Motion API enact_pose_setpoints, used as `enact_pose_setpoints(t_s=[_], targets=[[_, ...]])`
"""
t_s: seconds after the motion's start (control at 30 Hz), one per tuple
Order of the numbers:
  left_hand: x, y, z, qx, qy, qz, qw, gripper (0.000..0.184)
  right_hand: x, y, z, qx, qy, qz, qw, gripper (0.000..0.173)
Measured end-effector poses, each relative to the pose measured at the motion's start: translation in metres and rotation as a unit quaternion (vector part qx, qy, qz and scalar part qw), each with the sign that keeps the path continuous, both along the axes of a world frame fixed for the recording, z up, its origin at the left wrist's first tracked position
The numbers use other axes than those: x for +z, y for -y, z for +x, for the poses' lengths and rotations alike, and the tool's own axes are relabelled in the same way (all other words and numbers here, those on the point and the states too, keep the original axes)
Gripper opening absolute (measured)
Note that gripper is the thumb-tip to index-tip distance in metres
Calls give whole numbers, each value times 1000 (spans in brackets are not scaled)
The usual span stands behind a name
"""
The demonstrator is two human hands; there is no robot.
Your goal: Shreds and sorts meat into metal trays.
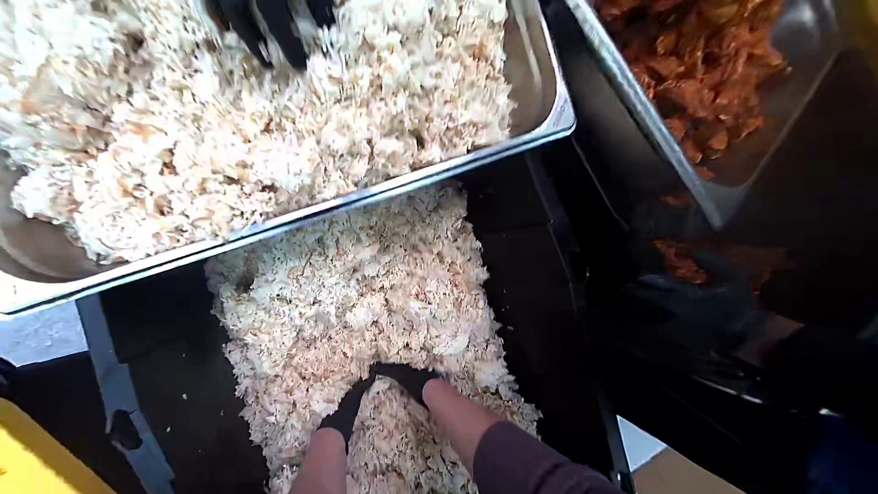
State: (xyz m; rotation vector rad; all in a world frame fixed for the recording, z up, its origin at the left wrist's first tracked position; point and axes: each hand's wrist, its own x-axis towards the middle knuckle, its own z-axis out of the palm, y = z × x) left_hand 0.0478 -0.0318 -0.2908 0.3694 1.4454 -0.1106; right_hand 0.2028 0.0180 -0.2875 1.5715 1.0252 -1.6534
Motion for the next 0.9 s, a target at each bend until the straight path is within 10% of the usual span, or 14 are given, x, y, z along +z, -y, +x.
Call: enact_pose_setpoints(t_s=[0.2,0.37,0.47,0.63,0.9], targets=[[14,30,5,67,-83,6,994,87,30,26,18,-127,78,30,988,84],[59,36,15,251,-22,18,968,58,55,65,-3,-262,21,92,960,85],[97,23,14,377,-22,10,926,38,94,64,-35,-441,-6,85,894,53],[160,-33,-4,574,24,133,808,15,179,5,-83,-619,-106,179,757,38],[252,-204,-36,433,-129,448,772,36,248,-174,-106,-567,-247,383,686,31]])
